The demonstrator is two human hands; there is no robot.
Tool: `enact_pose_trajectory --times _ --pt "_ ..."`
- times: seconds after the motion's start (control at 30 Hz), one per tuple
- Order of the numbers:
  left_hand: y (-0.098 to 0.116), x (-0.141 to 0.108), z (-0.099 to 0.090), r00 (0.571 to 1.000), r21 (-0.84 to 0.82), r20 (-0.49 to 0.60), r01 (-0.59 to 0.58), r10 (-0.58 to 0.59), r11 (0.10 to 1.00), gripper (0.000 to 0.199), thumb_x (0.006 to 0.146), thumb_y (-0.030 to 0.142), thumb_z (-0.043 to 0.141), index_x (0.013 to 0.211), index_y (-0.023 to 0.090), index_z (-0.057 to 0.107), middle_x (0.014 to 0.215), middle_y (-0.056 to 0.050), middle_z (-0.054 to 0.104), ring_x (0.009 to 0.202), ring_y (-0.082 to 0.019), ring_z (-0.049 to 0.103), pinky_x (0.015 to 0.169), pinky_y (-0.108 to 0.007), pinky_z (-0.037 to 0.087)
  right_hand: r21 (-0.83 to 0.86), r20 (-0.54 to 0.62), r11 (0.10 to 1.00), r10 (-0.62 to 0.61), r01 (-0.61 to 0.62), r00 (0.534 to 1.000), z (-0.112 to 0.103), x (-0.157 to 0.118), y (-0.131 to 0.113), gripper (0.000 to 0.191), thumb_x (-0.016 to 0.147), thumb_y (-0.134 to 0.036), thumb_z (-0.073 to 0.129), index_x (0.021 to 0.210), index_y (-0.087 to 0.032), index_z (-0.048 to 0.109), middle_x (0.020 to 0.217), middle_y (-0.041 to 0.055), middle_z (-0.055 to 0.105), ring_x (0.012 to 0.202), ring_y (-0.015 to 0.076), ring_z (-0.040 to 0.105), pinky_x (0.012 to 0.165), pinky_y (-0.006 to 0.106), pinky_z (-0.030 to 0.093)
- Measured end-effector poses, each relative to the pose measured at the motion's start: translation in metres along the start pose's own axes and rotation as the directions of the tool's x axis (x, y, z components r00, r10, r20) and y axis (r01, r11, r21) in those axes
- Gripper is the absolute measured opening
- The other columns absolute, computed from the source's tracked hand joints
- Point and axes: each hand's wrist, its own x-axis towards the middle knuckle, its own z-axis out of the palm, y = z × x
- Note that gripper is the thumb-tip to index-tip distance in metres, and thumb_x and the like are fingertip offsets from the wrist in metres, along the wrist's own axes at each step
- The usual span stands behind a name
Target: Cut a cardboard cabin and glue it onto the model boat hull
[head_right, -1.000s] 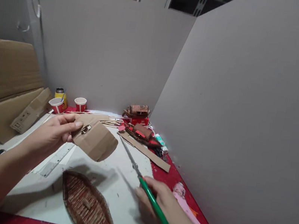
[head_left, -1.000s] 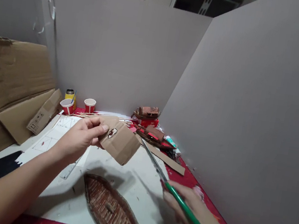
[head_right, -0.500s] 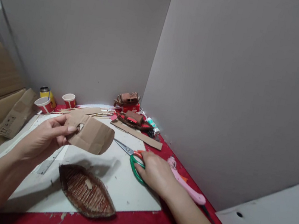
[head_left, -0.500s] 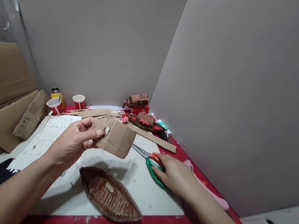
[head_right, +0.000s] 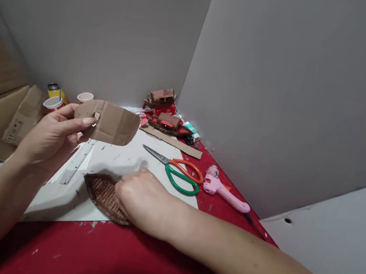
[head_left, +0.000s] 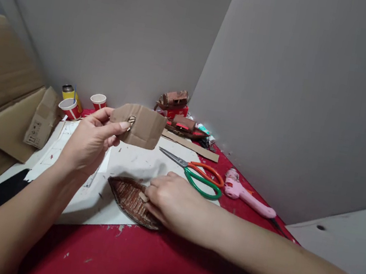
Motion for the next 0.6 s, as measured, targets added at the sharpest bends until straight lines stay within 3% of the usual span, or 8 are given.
enact_pose_trajectory --times 0.13,0.27,0.6 --pt "0.005 -0.003 -0.004 1.000 -0.045 0.025 0.000 0.001 0.999 0.027 0.062 0.015 0.085 0.083 0.017 0.069 0.082 0.002 0.070 0.067 -0.009 0.061 0.051 -0.017 0.042 -0.088 0.087 0.996 0.016 -0.009 0.996 0.002 0.019 -0.006 0.021 0.084 -0.008 0.054 0.077 -0.013 0.074 0.076 0.0110 0.076 0.066 0.0216 0.068 0.065 0.031 0.046" --pt "0.010 -0.006 -0.006 0.999 -0.071 0.036 0.031 -0.028 0.997 0.022 0.067 0.019 0.083 0.083 0.017 0.068 0.080 0.002 0.069 0.065 -0.009 0.060 0.051 -0.017 0.049 -0.153 0.161 0.988 0.031 -0.006 0.986 0.004 0.025 -0.012 0.020 0.076 -0.002 0.057 0.073 -0.012 0.075 0.073 0.0125 0.077 0.061 0.0235 0.070 0.057 0.029 0.046" --pt "0.013 -0.010 -0.005 0.996 -0.095 0.085 0.035 -0.027 0.995 0.020 0.070 0.022 0.083 0.083 0.017 0.068 0.079 0.001 0.068 0.064 -0.009 0.062 0.051 -0.019 0.056 -0.155 0.208 0.986 0.085 -0.053 0.974 0.007 0.034 -0.017 0.017 0.074 -0.002 0.062 0.078 -0.012 0.076 0.082 0.0139 0.078 0.074 0.0282 0.074 0.060 0.030 0.047"
